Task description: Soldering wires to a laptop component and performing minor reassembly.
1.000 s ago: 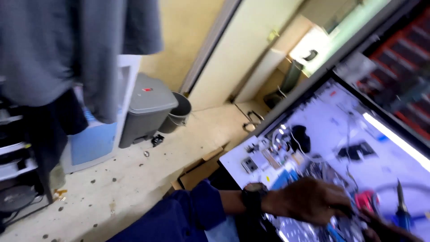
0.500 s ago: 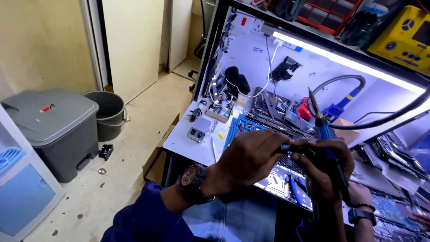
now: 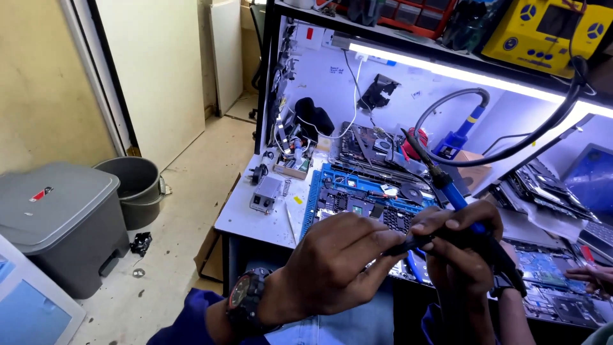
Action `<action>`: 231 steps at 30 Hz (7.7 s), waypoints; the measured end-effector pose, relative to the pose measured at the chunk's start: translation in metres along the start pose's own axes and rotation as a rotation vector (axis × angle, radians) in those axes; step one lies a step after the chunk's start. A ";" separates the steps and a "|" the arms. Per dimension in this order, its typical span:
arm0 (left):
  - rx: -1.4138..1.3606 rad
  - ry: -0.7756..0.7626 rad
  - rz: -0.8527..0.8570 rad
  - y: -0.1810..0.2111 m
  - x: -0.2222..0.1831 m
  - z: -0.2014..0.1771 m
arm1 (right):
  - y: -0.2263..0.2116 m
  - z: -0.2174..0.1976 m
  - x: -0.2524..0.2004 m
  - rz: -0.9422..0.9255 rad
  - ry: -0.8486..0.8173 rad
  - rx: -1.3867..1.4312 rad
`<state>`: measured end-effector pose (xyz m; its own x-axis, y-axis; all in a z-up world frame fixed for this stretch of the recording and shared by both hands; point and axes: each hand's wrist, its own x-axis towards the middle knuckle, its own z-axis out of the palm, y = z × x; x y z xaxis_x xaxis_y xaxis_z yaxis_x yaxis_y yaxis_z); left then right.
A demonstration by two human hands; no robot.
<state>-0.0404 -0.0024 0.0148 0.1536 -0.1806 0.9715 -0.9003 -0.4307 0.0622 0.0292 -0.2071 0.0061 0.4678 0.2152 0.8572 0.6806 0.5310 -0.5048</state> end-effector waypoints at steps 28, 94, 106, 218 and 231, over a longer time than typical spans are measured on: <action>-0.139 0.001 -0.073 0.003 0.003 0.005 | 0.000 0.003 -0.002 -0.088 0.062 -0.067; -0.299 0.059 -0.147 -0.034 -0.006 0.008 | -0.002 0.018 0.001 -0.077 0.007 -0.472; -0.483 0.126 -0.190 -0.040 -0.009 0.008 | -0.009 0.019 -0.001 -0.144 -0.041 -0.559; -1.193 0.346 -1.101 0.021 -0.184 0.060 | 0.028 0.000 -0.170 0.420 0.399 0.077; -1.167 0.319 -1.157 0.020 -0.184 0.062 | 0.035 -0.001 -0.174 0.444 0.381 -0.079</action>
<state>-0.0618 -0.0328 -0.1769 0.9567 -0.0213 0.2903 -0.2015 0.6713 0.7133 -0.0277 -0.2269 -0.1611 0.8773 0.0858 0.4723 0.4062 0.3918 -0.8256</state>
